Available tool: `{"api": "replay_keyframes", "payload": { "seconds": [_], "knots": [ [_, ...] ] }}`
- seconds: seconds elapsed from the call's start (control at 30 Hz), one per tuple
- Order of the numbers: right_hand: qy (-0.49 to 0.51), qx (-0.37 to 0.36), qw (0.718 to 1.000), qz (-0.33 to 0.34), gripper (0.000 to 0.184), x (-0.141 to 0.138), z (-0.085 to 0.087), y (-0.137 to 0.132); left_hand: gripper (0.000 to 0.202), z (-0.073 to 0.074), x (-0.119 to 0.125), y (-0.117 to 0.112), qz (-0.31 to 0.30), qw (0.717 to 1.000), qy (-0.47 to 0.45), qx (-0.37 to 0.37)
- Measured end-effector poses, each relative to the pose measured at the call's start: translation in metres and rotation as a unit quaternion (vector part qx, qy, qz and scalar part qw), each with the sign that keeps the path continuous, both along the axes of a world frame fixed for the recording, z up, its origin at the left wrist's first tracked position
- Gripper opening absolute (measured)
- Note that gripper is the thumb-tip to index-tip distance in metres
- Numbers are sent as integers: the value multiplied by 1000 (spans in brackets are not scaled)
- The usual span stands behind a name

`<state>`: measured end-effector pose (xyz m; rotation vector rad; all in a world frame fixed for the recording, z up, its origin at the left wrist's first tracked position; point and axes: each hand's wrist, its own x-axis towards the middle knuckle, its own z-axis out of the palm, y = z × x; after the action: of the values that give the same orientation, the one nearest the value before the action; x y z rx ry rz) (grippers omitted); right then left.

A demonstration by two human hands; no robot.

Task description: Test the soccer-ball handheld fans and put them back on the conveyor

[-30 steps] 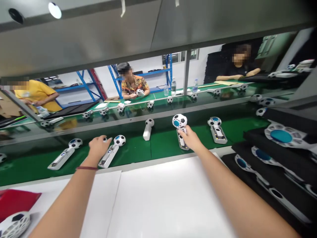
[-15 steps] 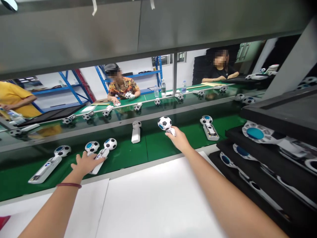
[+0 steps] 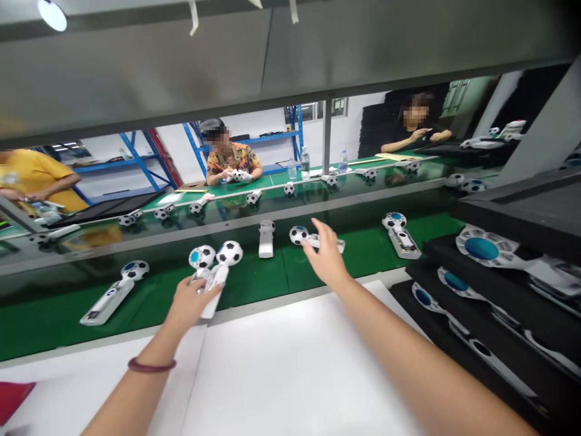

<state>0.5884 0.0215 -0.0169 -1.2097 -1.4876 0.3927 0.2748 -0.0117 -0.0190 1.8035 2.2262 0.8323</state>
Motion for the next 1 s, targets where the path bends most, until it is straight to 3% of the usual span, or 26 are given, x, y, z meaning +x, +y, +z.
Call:
{"api": "replay_keyframes", "payload": {
  "seconds": [0.03,0.07,0.13,0.2,0.27,0.43,0.57,0.63,0.73,0.83,1.0],
  "knots": [
    [65,-64,994,66,55,-14,4,-8,45,0,18,-9,-3,1000,-2,11],
    [139,-141,970,139,57,-29,8,-18,47,2,37,-18,-10,1000,-2,24],
    [277,-268,880,277,58,-56,15,-39,43,8,75,-37,-51,996,5,74],
    [377,-304,807,339,61,-75,20,-58,37,16,105,-55,-79,990,8,113],
    [440,-281,782,340,66,-83,25,-72,39,23,123,-69,-89,986,22,142],
    [446,-221,776,387,59,-75,32,-78,42,28,125,-86,-138,960,49,238],
    [402,-188,816,369,55,-69,31,-74,46,26,114,-83,-208,922,-112,307],
    [404,-186,810,383,55,-67,28,-72,55,27,111,-80,-217,898,-205,324],
    [423,-206,777,418,56,-63,25,-69,79,29,108,-76,-148,907,-299,257],
    [433,-233,765,416,58,-59,24,-65,84,29,105,-72,-90,919,-349,161],
    [434,-238,802,335,72,-56,23,-58,69,25,102,-72,-105,920,-337,169]
  ]
}}
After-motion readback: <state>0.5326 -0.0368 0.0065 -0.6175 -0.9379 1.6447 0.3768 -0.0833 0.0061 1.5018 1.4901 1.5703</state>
